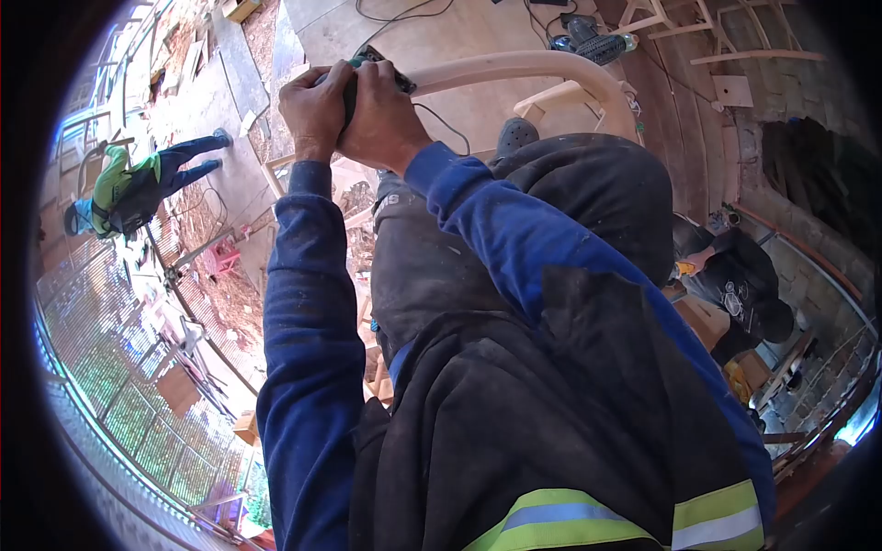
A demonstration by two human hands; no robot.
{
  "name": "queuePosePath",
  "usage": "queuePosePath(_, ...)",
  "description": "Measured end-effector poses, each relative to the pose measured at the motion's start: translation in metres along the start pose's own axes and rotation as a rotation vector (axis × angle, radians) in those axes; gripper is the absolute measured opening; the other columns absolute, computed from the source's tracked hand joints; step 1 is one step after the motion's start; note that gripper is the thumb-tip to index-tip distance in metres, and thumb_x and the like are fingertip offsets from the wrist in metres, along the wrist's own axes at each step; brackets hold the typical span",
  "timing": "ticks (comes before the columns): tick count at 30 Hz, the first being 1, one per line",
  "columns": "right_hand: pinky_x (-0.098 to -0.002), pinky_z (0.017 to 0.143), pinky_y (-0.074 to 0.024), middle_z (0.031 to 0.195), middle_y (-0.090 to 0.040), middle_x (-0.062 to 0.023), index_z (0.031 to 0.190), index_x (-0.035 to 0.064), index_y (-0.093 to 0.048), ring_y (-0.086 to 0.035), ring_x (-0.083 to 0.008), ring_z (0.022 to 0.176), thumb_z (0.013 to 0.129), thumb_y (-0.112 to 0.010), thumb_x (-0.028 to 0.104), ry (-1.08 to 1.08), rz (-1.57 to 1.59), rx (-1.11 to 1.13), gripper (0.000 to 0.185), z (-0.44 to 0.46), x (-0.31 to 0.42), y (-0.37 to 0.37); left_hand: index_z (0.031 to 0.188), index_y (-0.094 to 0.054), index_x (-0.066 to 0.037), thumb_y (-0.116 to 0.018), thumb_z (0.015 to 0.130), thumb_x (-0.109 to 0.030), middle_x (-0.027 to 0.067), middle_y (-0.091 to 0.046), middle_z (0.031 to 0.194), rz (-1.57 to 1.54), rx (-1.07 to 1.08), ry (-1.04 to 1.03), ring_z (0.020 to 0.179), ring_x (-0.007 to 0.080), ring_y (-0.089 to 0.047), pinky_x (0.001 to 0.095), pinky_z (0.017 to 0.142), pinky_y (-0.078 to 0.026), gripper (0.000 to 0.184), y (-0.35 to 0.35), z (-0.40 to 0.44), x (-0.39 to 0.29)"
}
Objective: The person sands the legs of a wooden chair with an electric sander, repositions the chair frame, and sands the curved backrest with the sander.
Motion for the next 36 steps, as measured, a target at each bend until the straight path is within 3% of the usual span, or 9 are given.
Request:
queuePosePath(3,-0.0501,0.092,-0.0559,0.119,-0.047,-0.0278,0.124,-0.0081,-0.038,-0.057,-0.0455,0.113,0.078,-0.073,0.026,-0.063,-0.079,0.060,0.067,-0.001,-0.008,0.041,0.088,-0.081,-0.002,-0.078,0.077,-0.038,0.0145,-0.074,0.071,-0.031,0.020,-0.004,0.066,0.0186,-0.072,0.0319,0.070,-0.056,0.037,-0.030,-0.010,-0.022)
queuePosePath(16,-0.0568,0.093,-0.0461,0.110,-0.050,-0.0293,0.117,-0.0056,-0.041,-0.053,-0.0483,0.108,0.071,-0.088,0.038,-0.102,-0.135,-0.291,0.079,-0.025,-0.110,0.246,0.088,-0.081,-0.005,-0.071,0.076,-0.043,0.0176,-0.076,0.080,-0.097,0.307,-0.215,0.075,0.0301,-0.076,0.0392,0.079,-0.060,0.041,-0.234,-0.065,-0.180)
queuePosePath(18,-0.0507,0.090,-0.0504,0.111,-0.057,-0.0273,0.119,-0.0044,-0.043,-0.061,-0.0435,0.106,0.069,-0.091,0.036,-0.259,-0.219,-0.306,0.080,-0.034,-0.124,0.275,0.084,-0.072,0.003,-0.066,0.086,-0.033,0.0187,-0.070,0.071,-0.179,0.478,-0.175,0.064,0.0271,-0.067,0.0407,0.063,-0.052,0.036,-0.273,-0.075,-0.196)
queuePosePath(20,-0.0464,0.089,-0.0528,0.113,-0.061,-0.0251,0.122,-0.0028,-0.045,-0.064,-0.0380,0.105,0.069,-0.092,0.030,-0.314,-0.169,-0.332,0.078,-0.035,-0.125,0.292,0.077,-0.072,0.003,-0.069,0.082,-0.030,0.0213,-0.067,0.066,-0.267,0.471,-0.206,0.061,0.0286,-0.068,0.0407,0.063,-0.053,0.034,-0.288,-0.081,-0.209)
queuePosePath(25,-0.0464,0.086,-0.0531,0.110,-0.061,-0.0235,0.119,0.0001,-0.045,-0.064,-0.0361,0.102,0.073,-0.087,0.019,-0.215,0.029,-0.324,0.066,-0.026,-0.102,0.281,0.075,-0.073,0.003,-0.071,0.078,-0.028,0.0221,-0.065,0.060,-0.255,0.221,-0.313,0.054,0.0277,-0.066,0.0399,0.061,-0.054,0.032,-0.266,-0.073,-0.199)
queuePosePath(27,-0.0458,0.089,-0.0523,0.111,-0.059,-0.0236,0.120,-0.0031,-0.044,-0.064,-0.0365,0.104,0.070,-0.091,0.030,-0.210,-0.075,-0.304,0.076,-0.026,-0.108,0.259,0.077,-0.074,0.004,-0.072,0.078,-0.029,0.0220,-0.065,0.061,-0.204,0.262,-0.262,0.055,0.0257,-0.066,0.0394,0.061,-0.055,0.033,-0.239,-0.067,-0.190)
queuePosePath(29,-0.0438,0.093,-0.0505,0.112,-0.056,-0.0219,0.120,-0.0060,-0.043,-0.061,-0.0337,0.106,0.068,-0.094,0.035,-0.092,-0.258,-0.297,0.083,-0.028,-0.103,0.232,0.089,-0.081,-0.004,-0.071,0.075,-0.043,0.0175,-0.076,0.081,-0.022,0.331,-0.209,0.075,0.0310,-0.076,0.0388,0.079,-0.060,0.042,-0.230,-0.058,-0.165)
queuePosePath(30,-0.0569,0.094,-0.0472,0.112,-0.048,-0.0283,0.121,-0.0053,-0.038,-0.053,-0.0479,0.108,0.066,-0.091,0.040,-0.158,-0.138,-0.236,0.089,-0.026,-0.115,0.217,0.089,-0.081,-0.004,-0.071,0.075,-0.042,0.0175,-0.076,0.081,-0.015,0.308,-0.208,0.076,0.0312,-0.076,0.0385,0.080,-0.060,0.042,-0.216,-0.058,-0.161)
queuePosePath(36,-0.0559,0.092,-0.0508,0.118,-0.049,-0.0286,0.122,-0.0039,-0.036,-0.057,-0.0489,0.111,0.067,-0.091,0.038,-0.172,-0.153,-0.338,0.087,-0.046,-0.101,0.223,0.090,-0.081,-0.006,-0.071,0.074,-0.043,0.0176,-0.075,0.079,0.017,0.292,-0.282,0.077,0.0322,-0.075,0.0381,0.082,-0.060,0.042,-0.212,-0.072,-0.168)
Point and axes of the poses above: each hand's wrist, its own z-axis towards the middle knuckle, its own y-axis out of the back of the hand, x = y × z, the point moved 10 cm from there along z, towards the middle knuckle
